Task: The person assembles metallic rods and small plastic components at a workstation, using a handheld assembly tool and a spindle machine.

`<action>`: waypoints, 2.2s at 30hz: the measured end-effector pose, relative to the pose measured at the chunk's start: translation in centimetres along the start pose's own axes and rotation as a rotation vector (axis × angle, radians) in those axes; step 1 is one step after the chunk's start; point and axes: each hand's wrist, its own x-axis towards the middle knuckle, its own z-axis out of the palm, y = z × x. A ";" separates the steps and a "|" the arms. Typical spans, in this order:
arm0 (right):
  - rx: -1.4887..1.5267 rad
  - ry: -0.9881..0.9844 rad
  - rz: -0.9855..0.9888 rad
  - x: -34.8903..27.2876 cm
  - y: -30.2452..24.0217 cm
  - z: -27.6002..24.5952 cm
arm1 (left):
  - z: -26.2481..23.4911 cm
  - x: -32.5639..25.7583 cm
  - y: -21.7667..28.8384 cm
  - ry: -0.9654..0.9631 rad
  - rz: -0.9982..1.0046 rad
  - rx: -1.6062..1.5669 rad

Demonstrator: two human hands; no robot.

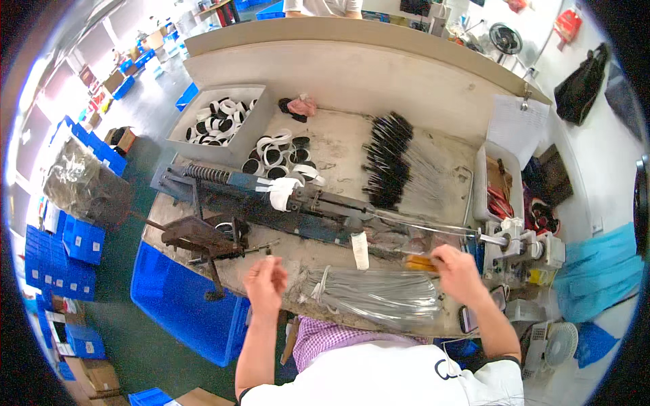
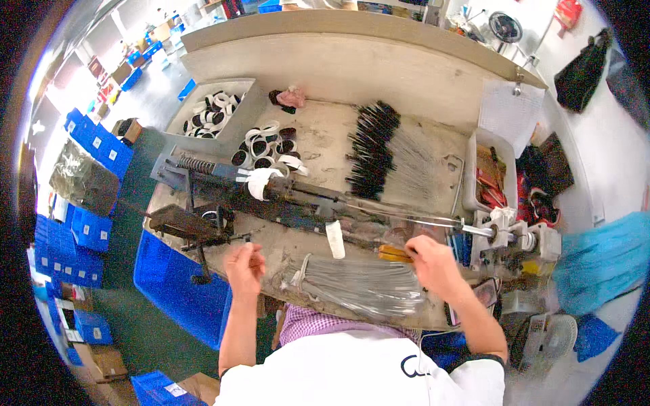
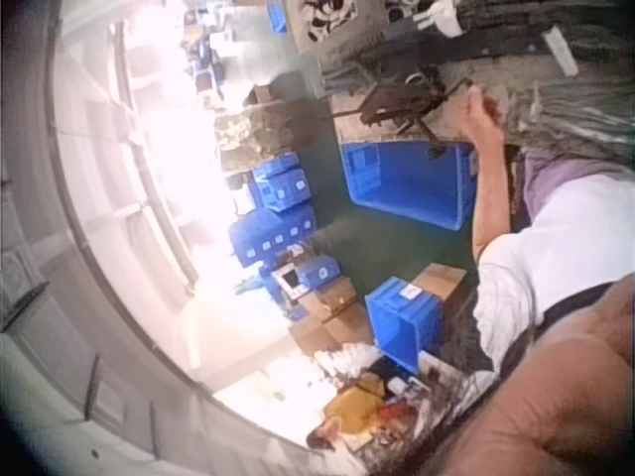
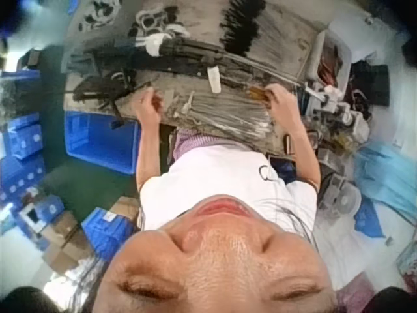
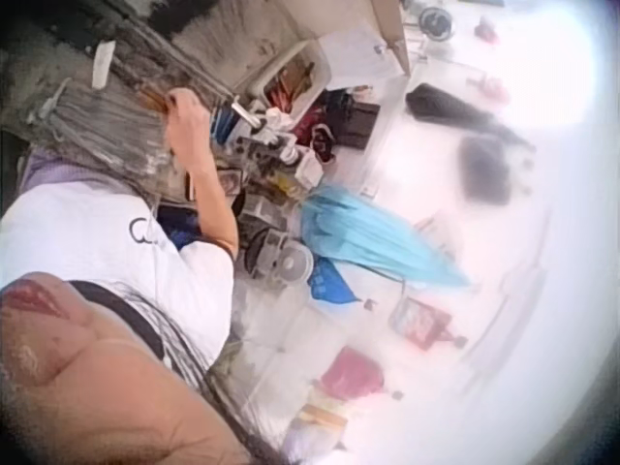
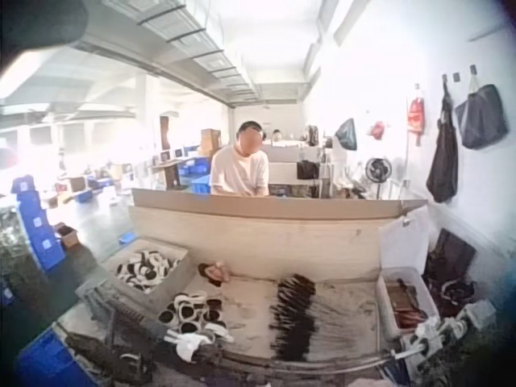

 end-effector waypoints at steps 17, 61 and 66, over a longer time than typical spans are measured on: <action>0.429 0.253 0.340 3.2 6.2 -4.1 | 24.8 -4.5 -5.1 -0.934 -0.176 0.134; 0.208 0.309 -0.020 3.3 -0.8 -1.4 | 17.9 -3.9 -1.6 -0.727 -0.521 -0.585; -0.009 0.221 -0.209 4.3 -1.9 1.5 | 17.7 -3.7 -2.6 -0.736 -0.525 -0.657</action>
